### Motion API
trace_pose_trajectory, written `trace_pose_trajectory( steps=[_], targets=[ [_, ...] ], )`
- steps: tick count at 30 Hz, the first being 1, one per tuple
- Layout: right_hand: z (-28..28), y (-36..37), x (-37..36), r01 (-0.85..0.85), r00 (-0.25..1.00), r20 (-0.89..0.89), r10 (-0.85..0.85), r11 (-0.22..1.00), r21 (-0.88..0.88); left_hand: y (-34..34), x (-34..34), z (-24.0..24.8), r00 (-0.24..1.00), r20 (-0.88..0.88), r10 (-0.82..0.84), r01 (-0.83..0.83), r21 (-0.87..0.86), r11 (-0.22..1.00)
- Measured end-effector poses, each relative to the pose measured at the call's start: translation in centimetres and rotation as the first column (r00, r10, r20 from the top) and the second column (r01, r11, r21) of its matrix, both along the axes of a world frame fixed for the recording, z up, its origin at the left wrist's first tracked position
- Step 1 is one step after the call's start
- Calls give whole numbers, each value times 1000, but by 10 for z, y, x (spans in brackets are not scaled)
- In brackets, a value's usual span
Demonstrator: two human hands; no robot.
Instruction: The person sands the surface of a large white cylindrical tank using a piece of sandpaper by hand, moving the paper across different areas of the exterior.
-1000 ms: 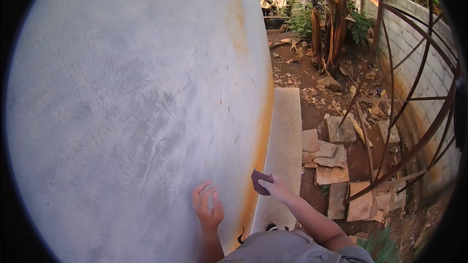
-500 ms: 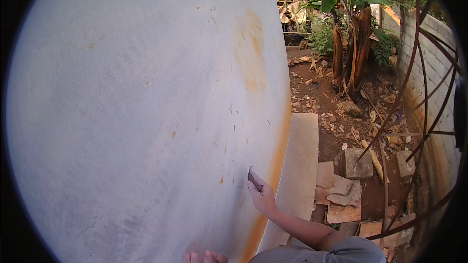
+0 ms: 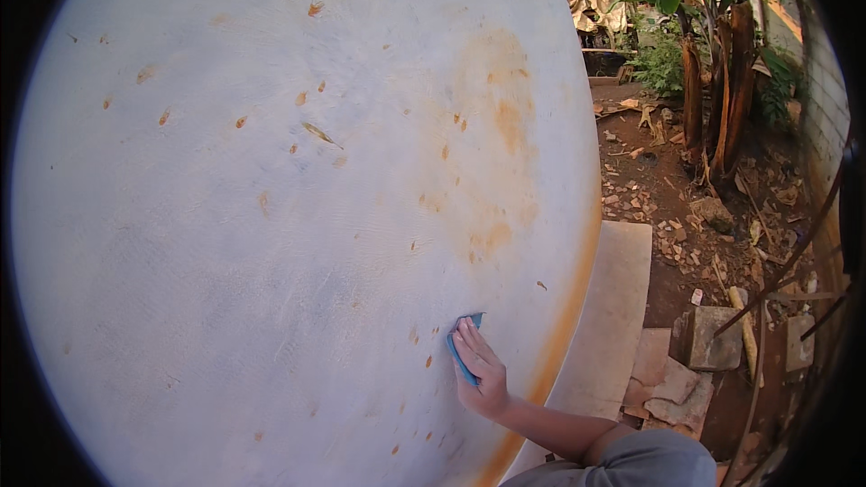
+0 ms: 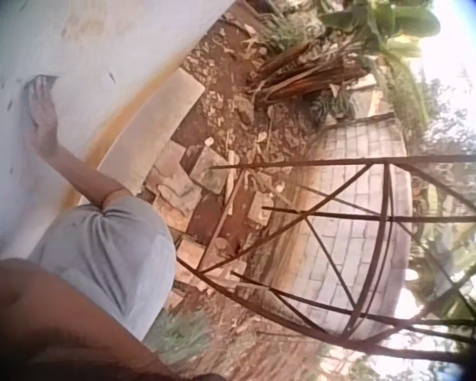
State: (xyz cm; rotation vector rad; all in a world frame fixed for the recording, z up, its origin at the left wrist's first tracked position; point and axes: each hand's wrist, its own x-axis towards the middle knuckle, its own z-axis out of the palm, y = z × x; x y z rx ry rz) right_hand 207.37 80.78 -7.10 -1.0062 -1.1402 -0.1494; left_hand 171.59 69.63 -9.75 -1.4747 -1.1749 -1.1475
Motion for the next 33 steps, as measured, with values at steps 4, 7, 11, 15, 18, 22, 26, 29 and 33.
trace_pose_trajectory(
  steps=[4,7,11,15,18,22,26,29,33],
  targets=[
    [2,16,37,-17,1000,-8,17,1000,-21,-5,7,-3,998,45,42,-40,-50,998],
    [3,22,38,35,999,6,-34,999,-39,-7,11,-5,995,86,54,-47,-80,996],
    [-1,4,7,-17,1000,9,17,1000,20,-8,12,-3,992,85,97,-91,-70,993],
    [12,3,14,-27,1000,7,27,999,36,-6,7,-4,984,98,149,-143,-59,988],
    [22,15,29,-8,998,-59,8,1000,0,0,3,-9,998,55,4,-6,36,999],
    [14,5,-4,1,998,-61,-1,1000,-8,4,-3,-13,977,122,-173,162,96,982],
    [10,-18,-37,-6,1000,-29,5,1000,-27,-1,-12,-11,978,26,-209,207,76,976],
    [26,-8,-16,-16,997,-78,14,999,-31,-8,-20,-13,983,3,-184,184,38,982],
    [34,10,-6,6,983,-185,-14,999,-41,-11,-30,-26,981,25,-194,194,4,981]
  ],
)
